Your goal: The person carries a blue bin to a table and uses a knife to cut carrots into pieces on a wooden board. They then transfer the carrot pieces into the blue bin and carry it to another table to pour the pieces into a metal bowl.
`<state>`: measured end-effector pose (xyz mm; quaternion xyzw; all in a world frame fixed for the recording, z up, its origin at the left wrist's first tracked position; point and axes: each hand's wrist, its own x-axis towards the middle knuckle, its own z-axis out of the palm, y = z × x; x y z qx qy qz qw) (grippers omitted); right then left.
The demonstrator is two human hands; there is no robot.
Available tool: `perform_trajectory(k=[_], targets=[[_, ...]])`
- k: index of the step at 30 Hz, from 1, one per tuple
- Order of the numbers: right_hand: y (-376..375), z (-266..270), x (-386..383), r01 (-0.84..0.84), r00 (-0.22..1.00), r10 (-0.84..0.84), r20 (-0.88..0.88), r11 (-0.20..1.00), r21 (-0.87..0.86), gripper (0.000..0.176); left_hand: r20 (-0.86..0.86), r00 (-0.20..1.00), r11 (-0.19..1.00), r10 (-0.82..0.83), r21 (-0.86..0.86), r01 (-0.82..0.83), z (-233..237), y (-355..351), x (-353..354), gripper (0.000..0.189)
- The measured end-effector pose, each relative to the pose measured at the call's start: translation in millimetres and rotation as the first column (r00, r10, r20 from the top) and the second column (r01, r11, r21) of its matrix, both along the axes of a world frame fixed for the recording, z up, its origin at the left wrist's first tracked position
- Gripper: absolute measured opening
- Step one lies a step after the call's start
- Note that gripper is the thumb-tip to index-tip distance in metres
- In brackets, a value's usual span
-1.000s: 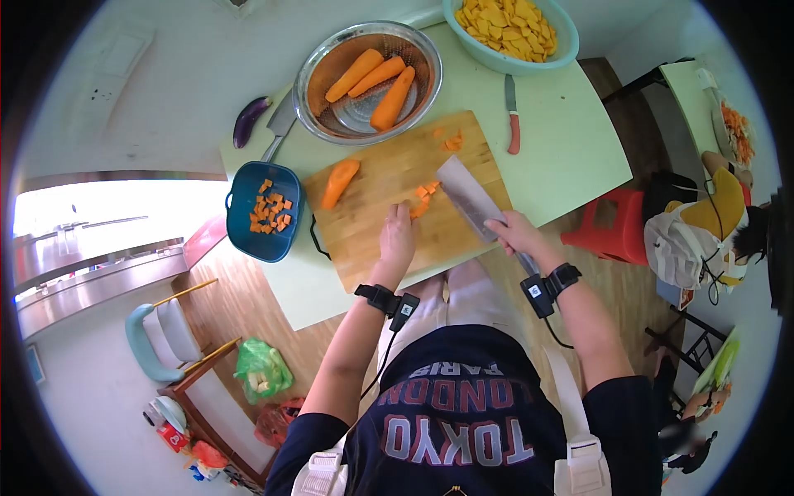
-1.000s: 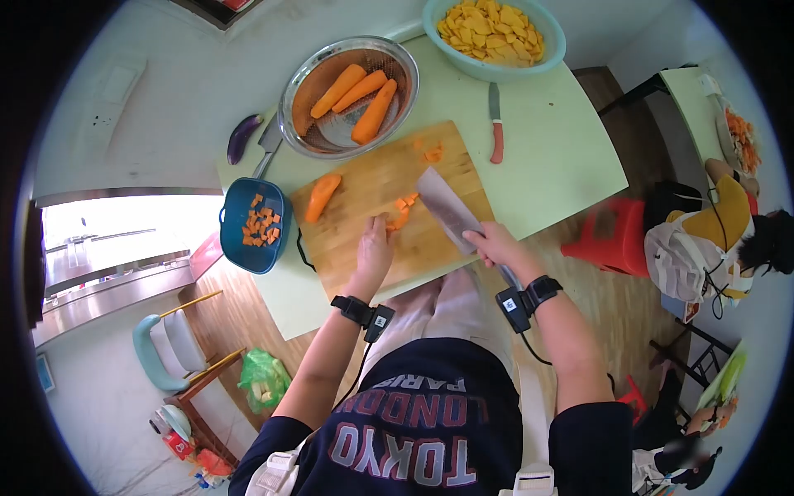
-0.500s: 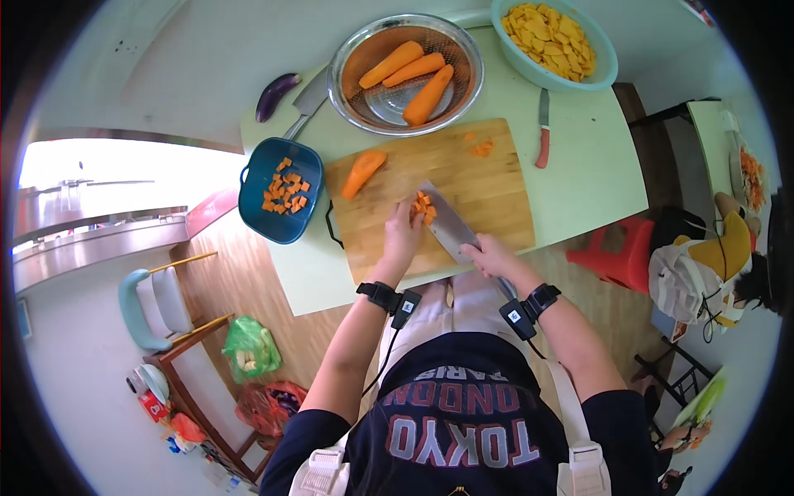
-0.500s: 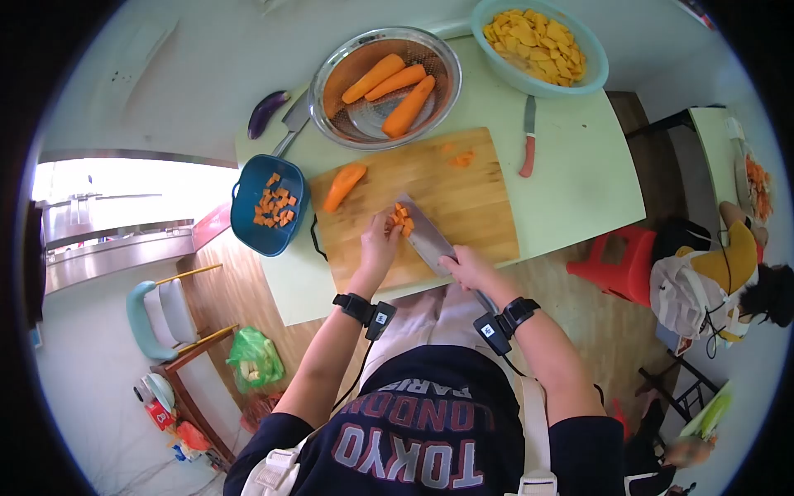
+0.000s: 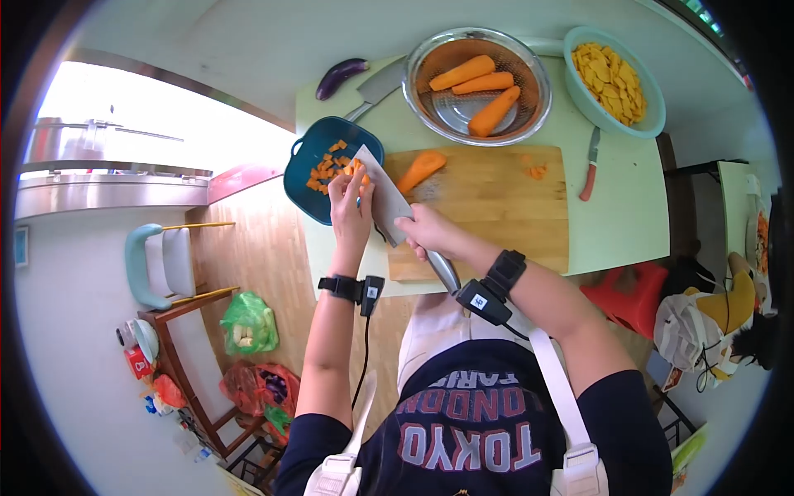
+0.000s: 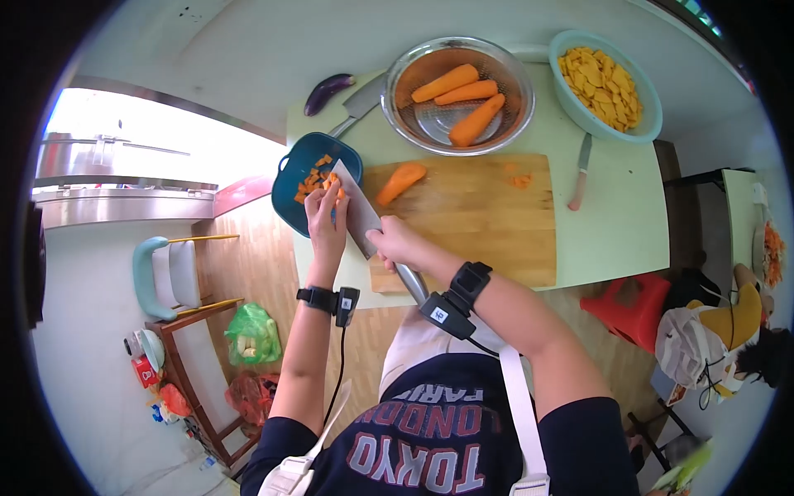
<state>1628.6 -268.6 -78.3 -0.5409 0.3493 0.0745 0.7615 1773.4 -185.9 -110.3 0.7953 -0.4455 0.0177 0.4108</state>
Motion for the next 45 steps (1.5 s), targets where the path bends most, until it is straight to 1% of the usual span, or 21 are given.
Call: perform_trajectory(k=[2,4,7,11,13,15,17,19,20,21,23,26,28,30,32,34,36,37,41,43,45], targets=[[1,-1,12,0.006,1.0,-0.005,-0.02,0.999,0.033,0.021,0.113,0.99,0.995,-0.085,-0.049,0.091,-16,0,27,0.025],[-1,-10,13,-0.023,1.0,0.023,-0.016,1.0,-0.002,0.025,0.077,0.996,0.998,-0.046,-0.039,0.05,-27,0,46,0.019],[-2,-6,-1,-0.009,0.999,0.01,-0.031,0.999,0.046,0.025,0.143,0.989,0.994,0.034,0.099,-0.048,-54,6,72,0.016],[-4,-2,-37,0.043,0.995,-0.043,-0.095,0.999,-0.002,0.024,0.143,0.985,0.987,0.093,0.115,-0.11,-65,10,80,0.016],[-9,-3,-65,0.076,0.983,-0.099,-0.153,0.986,-0.148,0.024,0.165,0.977,0.982,0.132,0.114,-0.152,-60,13,80,0.015],[-15,-15,-102,0.042,0.984,-0.115,-0.136,0.893,-0.449,0.024,0.159,0.964,0.963,0.212,0.133,-0.234,-55,17,80,0.015],[-22,-34,-144,-0.05,0.986,-0.095,-0.135,0.609,-0.791,0.026,0.136,0.971,0.97,0.196,0.119,-0.212,-52,14,82,0.015],[-27,-13,-169,-0.197,0.941,-0.118,-0.318,0.572,-0.796,0.027,0.096,0.989,0.993,0.116,0.019,-0.118,-54,4,78,0.014],[-27,-14,-178,-0.195,0.939,-0.125,-0.319,0.572,-0.797,0.027,0.086,0.996,0.999,0.012,-0.037,-0.009,-38,-9,62,0.015],[-26,-16,-188,-0.162,0.934,-0.171,-0.315,0.583,-0.796,0.027,0.124,0.987,0.993,-0.105,-0.035,0.11,-21,-22,42,0.017],[-21,-20,-199,-0.132,0.926,-0.215,-0.312,0.59,-0.797,0.026,-0.024,0.945,0.94,-0.326,0.097,0.327,-30,-40,6,0.026],[-12,-20,-206,-0.173,0.899,-0.222,-0.377,0.612,-0.772,0.024,0.009,0.966,0.956,-0.259,0.143,0.255,-44,-63,-40,0.035],[-3,-5,-200,-0.158,0.874,-0.276,-0.4,0.616,-0.772,0.025,-0.069,0.997,0.924,-0.026,0.378,0.05,-56,-68,-54,0.044],[3,-7,-201,-0.09,0.845,-0.371,-0.386,0.613,-0.785,0.026,-0.05,0.998,0.952,-0.049,0.301,0.062,-71,-64,-50,0.044],[7,-25,-212,-0.018,0.809,-0.458,-0.369,0.608,-0.794,0.027,-0.236,0.965,0.95,-0.112,0.259,0.174,-80,-54,-49,0.046],[9,-59,-233,0.063,0.831,-0.424,-0.359,0.715,-0.697,0.029,-0.211,0.961,0.946,-0.178,0.232,0.226,-86,-45,-58,0.044],[9,-40,-232,0.021,0.816,-0.421,-0.396,0.706,-0.708,0.028,-0.53,0.76,0.843,-0.377,0.144,0.518,-68,-31,-75,0.046],[9,-29,-230,-0.026,0.803,-0.413,-0.429,0.696,-0.718,0.027,-0.555,0.732,0.807,-0.394,0.173,0.565,-57,-26,-83,0.049],[3,-13,-224,-0.144,0.803,-0.344,-0.486,0.68,-0.719,0.03,-0.448,0.796,0.787,-0.406,0.272,0.554,-56,-16,-98,0.05],[0,-16,-220,-0.19,0.828,-0.389,-0.404,0.483,-0.855,0.035,-0.238,0.91,0.873,-0.341,0.279,0.4,-63,-12,-104,0.049],[-10,-26,-217,-0.216,0.827,-0.389,-0.406,0.446,-0.868,0.04,-0.249,0.911,0.898,-0.33,0.215,0.384,-61,-9,-105,0.048]])
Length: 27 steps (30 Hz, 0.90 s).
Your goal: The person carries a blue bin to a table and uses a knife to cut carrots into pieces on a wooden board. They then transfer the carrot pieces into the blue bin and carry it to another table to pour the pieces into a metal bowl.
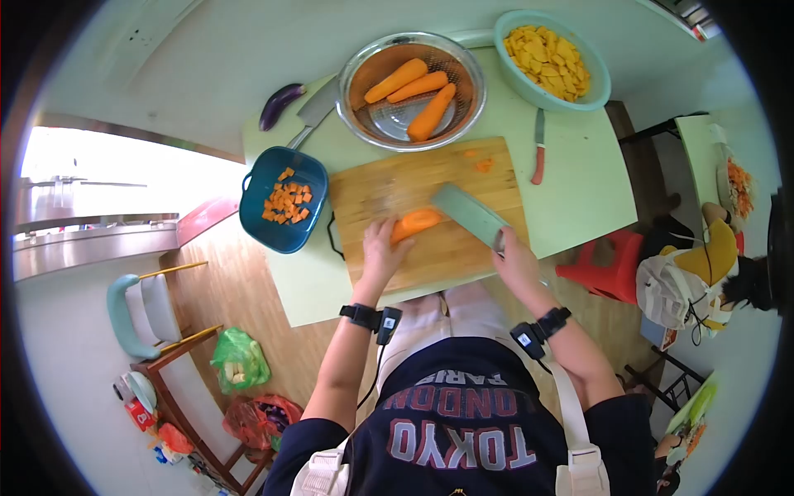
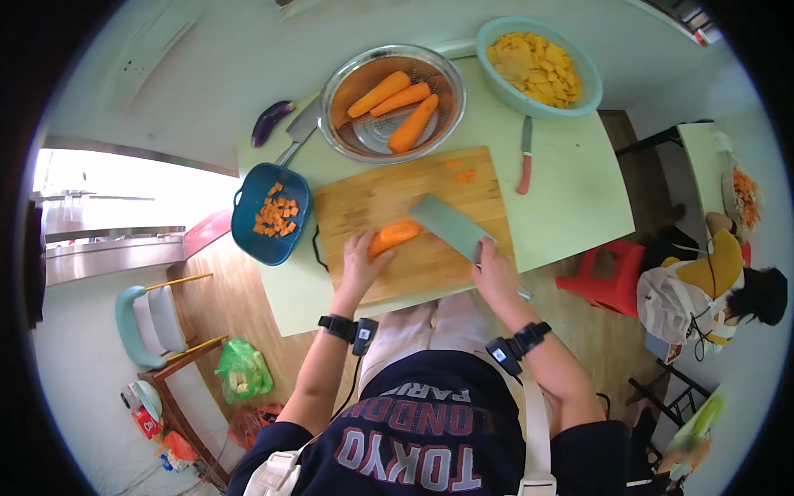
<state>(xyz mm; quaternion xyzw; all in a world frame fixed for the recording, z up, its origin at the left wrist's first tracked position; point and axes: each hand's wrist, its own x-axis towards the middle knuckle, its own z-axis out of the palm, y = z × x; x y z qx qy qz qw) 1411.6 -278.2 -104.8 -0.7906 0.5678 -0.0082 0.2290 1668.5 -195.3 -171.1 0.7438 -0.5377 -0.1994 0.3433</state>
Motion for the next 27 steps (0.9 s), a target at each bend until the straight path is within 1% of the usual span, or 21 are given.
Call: perform_trajectory(k=[1,2,4,6,8,9,10,11,12,13,14,15,16,17,18,19,20,21,27], targets=[[-5,-9,-1,-0.02,1.0,0.02,-0.015,0.999,-0.032,0.045,-0.03,0.999,0.998,0.028,-0.051,-0.03,2,0,1,0.047],[-7,-26,-4,-0.036,0.999,0.038,0.014,0.991,-0.131,0.045,0.065,0.997,0.991,0.044,-0.127,-0.036,4,0,5,0.038],[-11,-35,-6,-0.042,0.999,0.043,0.004,0.991,-0.129,0.047,-0.173,0.972,0.986,0.16,-0.01,-0.164,6,4,18,0.025],[-12,-37,-5,-0.052,0.999,0.052,-0.003,0.99,-0.131,0.048,-0.246,0.939,0.969,0.241,0.004,-0.247,8,7,29,0.014],[-14,-33,-4,-0.113,0.983,0.106,-0.151,0.993,-0.034,0.046,-0.192,0.948,0.962,0.252,-0.053,-0.267,5,11,36,0.011],[-15,-19,0,-0.165,0.969,0.151,-0.195,0.984,-0.059,0.042,-0.188,0.948,0.962,0.258,-0.046,-0.271,-2,14,40,0.012],[-18,-6,6,-0.21,0.951,0.184,-0.247,0.974,-0.082,0.038,-0.242,0.926,0.953,0.291,-0.011,-0.302,-1,17,39,0.013],[-25,-4,11,-0.251,0.959,0.224,-0.173,0.956,-0.155,0.031,-0.246,0.924,0.949,0.294,-0.036,-0.312,2,19,39,0.013],[-28,14,27,-0.265,0.964,0.255,-0.075,0.943,-0.2,0.027,-0.118,0.96,0.966,0.255,0.0,-0.257,-3,25,47,0.016],[-30,22,47,-0.303,0.933,0.343,0.112,0.914,-0.271,0.031,-0.133,0.952,0.961,0.276,0.008,-0.278,-28,31,57,0.019],[-35,48,71,-0.441,0.809,0.5,0.307,0.864,-0.245,0.026,-0.146,0.945,0.956,0.294,0.065,-0.287,-20,29,54,0.022],[-40,80,100,-0.518,0.534,0.649,0.541,0.758,-0.397,0.03,-0.228,0.931,0.959,0.284,0.059,-0.278,-37,32,61,0.025],[-33,112,130,-0.554,0.332,0.69,0.644,0.695,-0.459,0.032,-0.559,0.813,0.965,0.159,-0.086,-0.248,-93,40,86,0.023],[0,108,190,-0.4,0.393,0.664,0.636,0.746,-0.532,0.034,-0.511,0.832,0.963,0.218,-0.025,-0.268,-87,35,81,0.023],[-12,201,170,-0.876,0.174,0.829,0.531,0.377,-0.301,0.045,-0.437,0.866,0.963,0.242,0.001,-0.268,-75,24,65,0.023],[5,217,179,-0.915,0.142,0.867,0.478,0.299,-0.271,0.044,-0.378,0.89,0.963,0.255,0.019,-0.267,-66,18,54,0.023],[19,211,193,-0.899,0.164,0.872,0.462,0.324,-0.293,0.044,-0.355,0.9,0.965,0.254,0.024,-0.263,-62,15,46,0.023],[26,209,203,-0.891,0.178,0.859,0.48,0.348,-0.292,0.044,-0.327,0.909,0.965,0.258,0.035,-0.262,-59,10,38,0.023],[62,192,220,-0.88,0.172,0.845,0.506,0.362,-0.306,0.041,-0.287,0.916,0.96,0.279,0.045,-0.277,-49,11,28,0.024]])
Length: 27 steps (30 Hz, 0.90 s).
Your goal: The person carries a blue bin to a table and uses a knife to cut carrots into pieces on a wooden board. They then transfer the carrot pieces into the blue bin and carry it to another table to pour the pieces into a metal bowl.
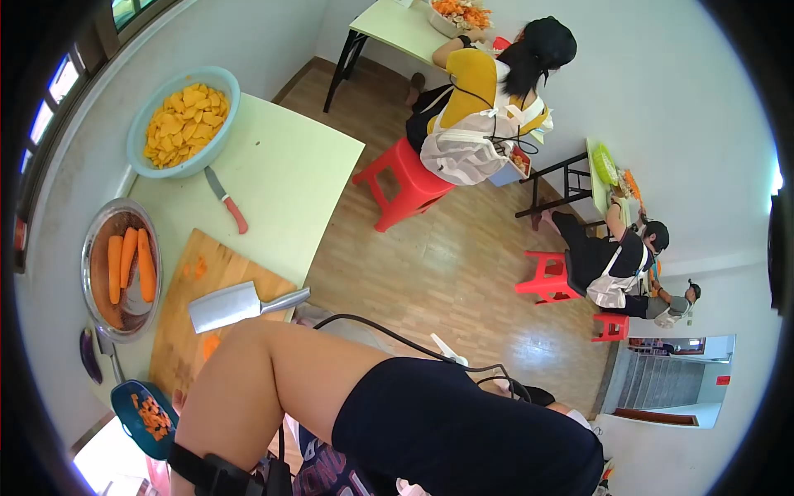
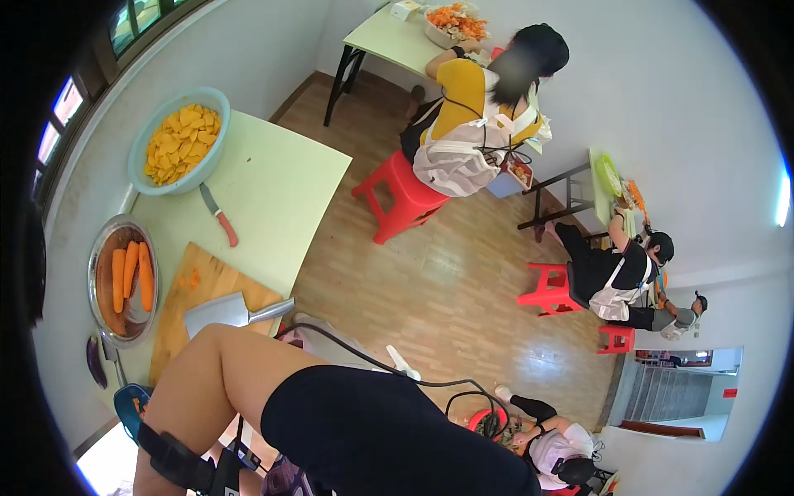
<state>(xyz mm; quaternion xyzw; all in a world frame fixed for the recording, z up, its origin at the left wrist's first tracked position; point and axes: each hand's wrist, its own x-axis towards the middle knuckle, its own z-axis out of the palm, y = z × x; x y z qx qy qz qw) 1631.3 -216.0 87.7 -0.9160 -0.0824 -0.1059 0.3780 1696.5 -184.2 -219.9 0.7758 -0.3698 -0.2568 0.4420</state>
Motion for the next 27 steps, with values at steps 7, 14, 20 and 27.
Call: perform_trajectory(k=[7,14,20,27], targets=[[7,-9,-4,0.014,1.0,-0.014,-0.02,1.0,-0.007,0.039,0.0,1.0,1.0,0.024,0.008,-0.024,2,4,-10,0.025],[15,-15,-8,0.02,0.999,-0.021,-0.04,1.0,-0.012,0.037,-0.015,0.999,0.999,0.048,0.015,-0.048,0,0,-4,0.027],[24,-30,-8,0.004,0.996,-0.009,-0.084,0.999,-0.052,0.035,-0.076,0.995,0.997,0.071,-0.006,-0.072,-6,3,6,0.028],[-50,-106,-105,0.257,0.959,-0.226,-0.169,0.947,0.191,0.026,0.136,0.991,0.999,-0.018,-0.029,0.022,45,26,-11,0.029]])
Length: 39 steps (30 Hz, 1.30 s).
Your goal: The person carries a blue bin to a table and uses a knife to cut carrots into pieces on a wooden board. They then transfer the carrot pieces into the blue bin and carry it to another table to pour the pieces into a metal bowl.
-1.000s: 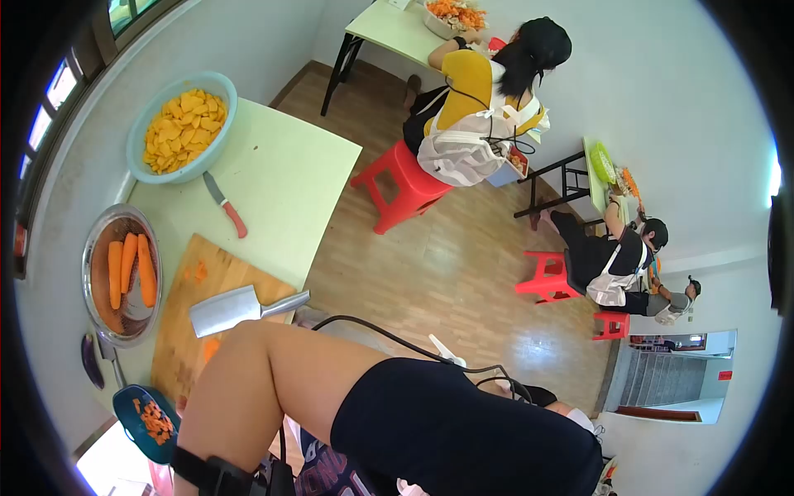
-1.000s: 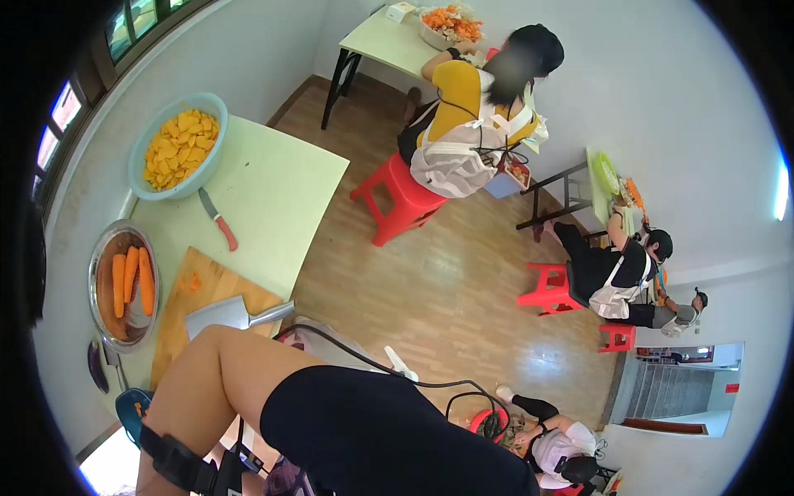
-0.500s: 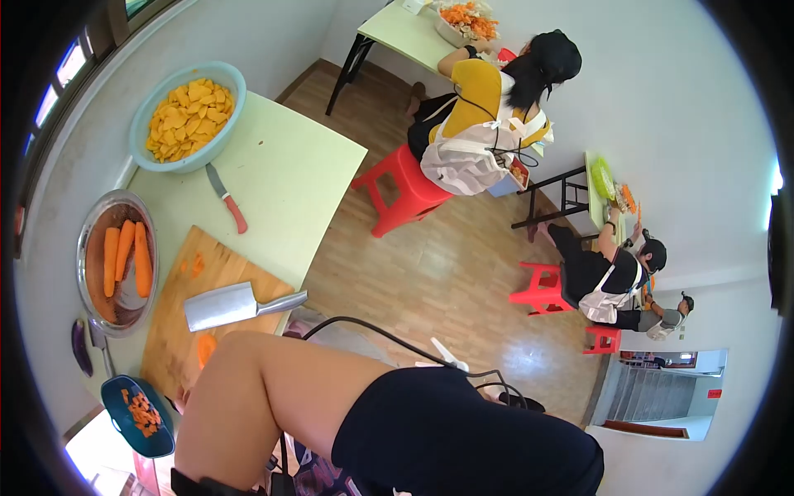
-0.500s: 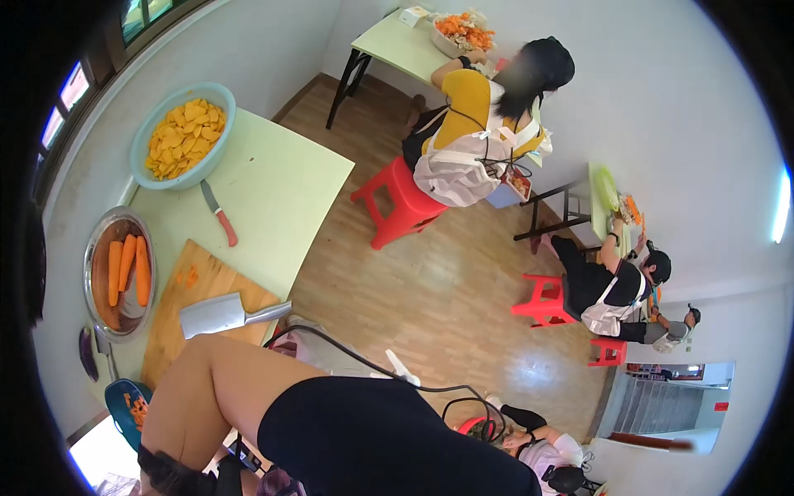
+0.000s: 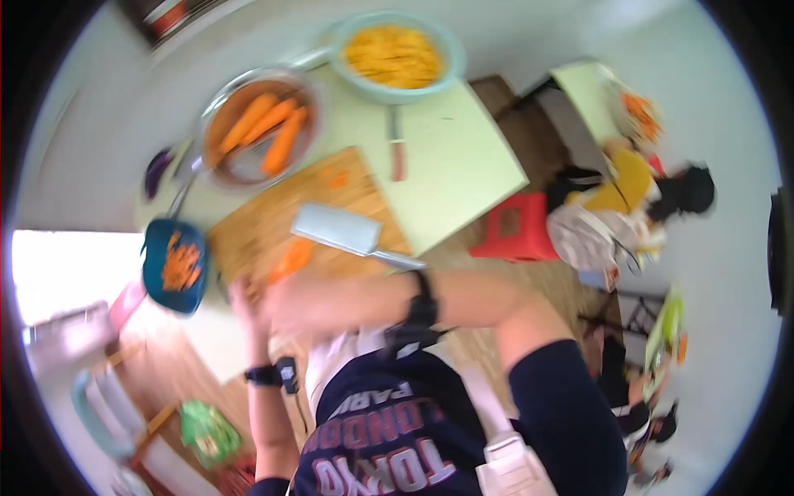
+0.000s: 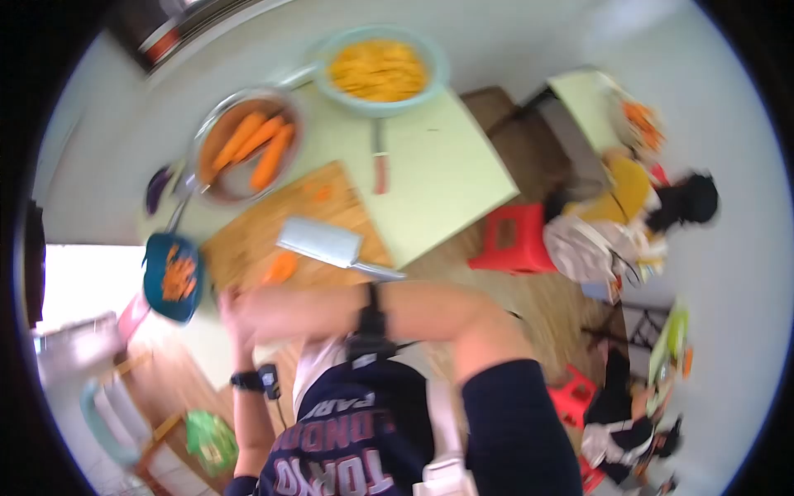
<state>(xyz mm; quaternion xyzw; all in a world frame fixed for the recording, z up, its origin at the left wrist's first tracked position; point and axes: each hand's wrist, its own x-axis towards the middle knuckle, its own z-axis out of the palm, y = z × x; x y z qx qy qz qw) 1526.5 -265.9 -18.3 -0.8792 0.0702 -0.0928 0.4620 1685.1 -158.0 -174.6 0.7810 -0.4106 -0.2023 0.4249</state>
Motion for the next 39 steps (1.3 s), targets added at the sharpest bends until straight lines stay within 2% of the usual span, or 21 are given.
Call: perform_trajectory(k=[1,2,3,4,5,7,8,10,15,16,18,20,21,22,23,24,27,31,33,36,39], targets=[[-26,1,-32,-0.066,0.965,0.025,-0.261,0.986,-0.151,0.017,0.123,0.992,0.999,-0.041,0.024,0.038,3,-6,-4,0.026],[-30,-28,-50,0.076,0.824,-0.24,-0.514,0.944,-0.32,0.016,0.085,0.996,0.998,0.023,0.051,-0.028,-9,-6,-8,0.023],[-33,-62,-78,0.166,0.841,-0.328,-0.43,0.914,-0.371,0.017,0.278,0.96,0.999,-0.033,-0.031,0.044,-12,-6,-8,0.018],[-30,-81,-91,0.255,0.742,-0.413,-0.528,0.902,-0.347,0.016,0.26,0.965,1.0,-0.026,-0.009,0.03,-6,-5,-15,0.021],[-27,-102,-107,0.301,0.777,-0.462,-0.428,0.869,-0.392,0.022,0.238,0.971,1.0,-0.027,0.011,0.025,-3,-5,-22,0.024],[-25,-107,-113,0.269,0.676,-0.606,-0.42,0.733,-0.625,0.031,0.196,0.981,1.0,-0.013,-0.019,0.017,-8,-4,-33,0.032],[-27,-113,-116,0.248,0.696,-0.577,-0.428,0.752,-0.611,0.031,0.19,0.981,0.998,-0.041,-0.034,0.049,-4,-6,-38,0.032],[-30,-124,-123,0.347,0.569,-0.651,-0.503,0.744,-0.572,0.039,0.183,0.982,0.997,-0.054,-0.043,0.063,7,-12,-44,0.031],[-38,-123,-124,0.393,0.567,-0.632,-0.528,0.771,-0.501,0.045,0.118,0.963,0.97,-0.243,0.02,0.242,-1,-36,-22,0.034],[-38,-119,-123,0.447,0.515,-0.688,-0.511,0.724,-0.525,0.045,0.113,0.964,0.97,-0.242,0.021,0.242,-1,-37,-16,0.034],[-41,-105,-118,0.494,0.463,-0.738,-0.491,0.675,-0.548,0.045,-0.309,0.9,0.938,-0.308,0.061,0.342,16,-43,0,0.037],[-39,-87,-116,0.562,0.431,-0.645,-0.631,0.739,-0.372,0.036,-0.35,0.882,0.908,-0.317,0.155,0.388,29,-49,12,0.039],[-35,-85,-117,0.563,0.43,-0.642,-0.635,0.74,-0.367,0.036,-0.39,0.861,0.865,-0.327,0.244,0.439,31,-49,15,0.041],[-29,-84,-119,0.531,0.521,-0.6,-0.607,0.785,-0.321,0.031,-0.392,0.859,0.861,-0.329,0.249,0.443,25,-47,15,0.041],[-25,-82,-119,0.492,0.605,-0.554,-0.572,0.825,-0.279,0.027,-0.177,0.942,0.935,-0.284,0.166,0.313,14,-45,13,0.039],[-20,-73,-115,0.494,0.602,-0.553,-0.576,0.825,-0.276,0.027,0.039,0.98,0.98,-0.196,0.051,0.194,9,-45,10,0.037],[-9,-50,-96,0.441,0.647,-0.56,-0.518,0.829,-0.345,0.02,0.131,0.989,0.996,-0.074,-0.047,0.08,2,-43,-5,0.031],[-16,-32,-77,0.329,0.651,-0.527,-0.546,0.844,-0.423,0.017,0.141,0.99,0.995,0.03,-0.1,-0.016,-15,-36,-27,0.026],[-22,-26,-69,0.269,0.658,-0.495,-0.567,0.858,-0.436,0.018,0.074,0.988,0.983,0.135,-0.134,-0.124,-18,-36,-35,0.023],[-30,-22,-62,0.196,0.675,-0.443,-0.589,0.878,-0.436,0.019,-0.042,0.986,0.961,0.163,-0.219,-0.169,-21,-35,-43,0.02],[-37,-25,-58,0.132,0.698,-0.396,-0.597,0.89,-0.436,0.018,-0.041,0.981,0.957,0.192,-0.213,-0.196,-21,-36,-47,0.013]])
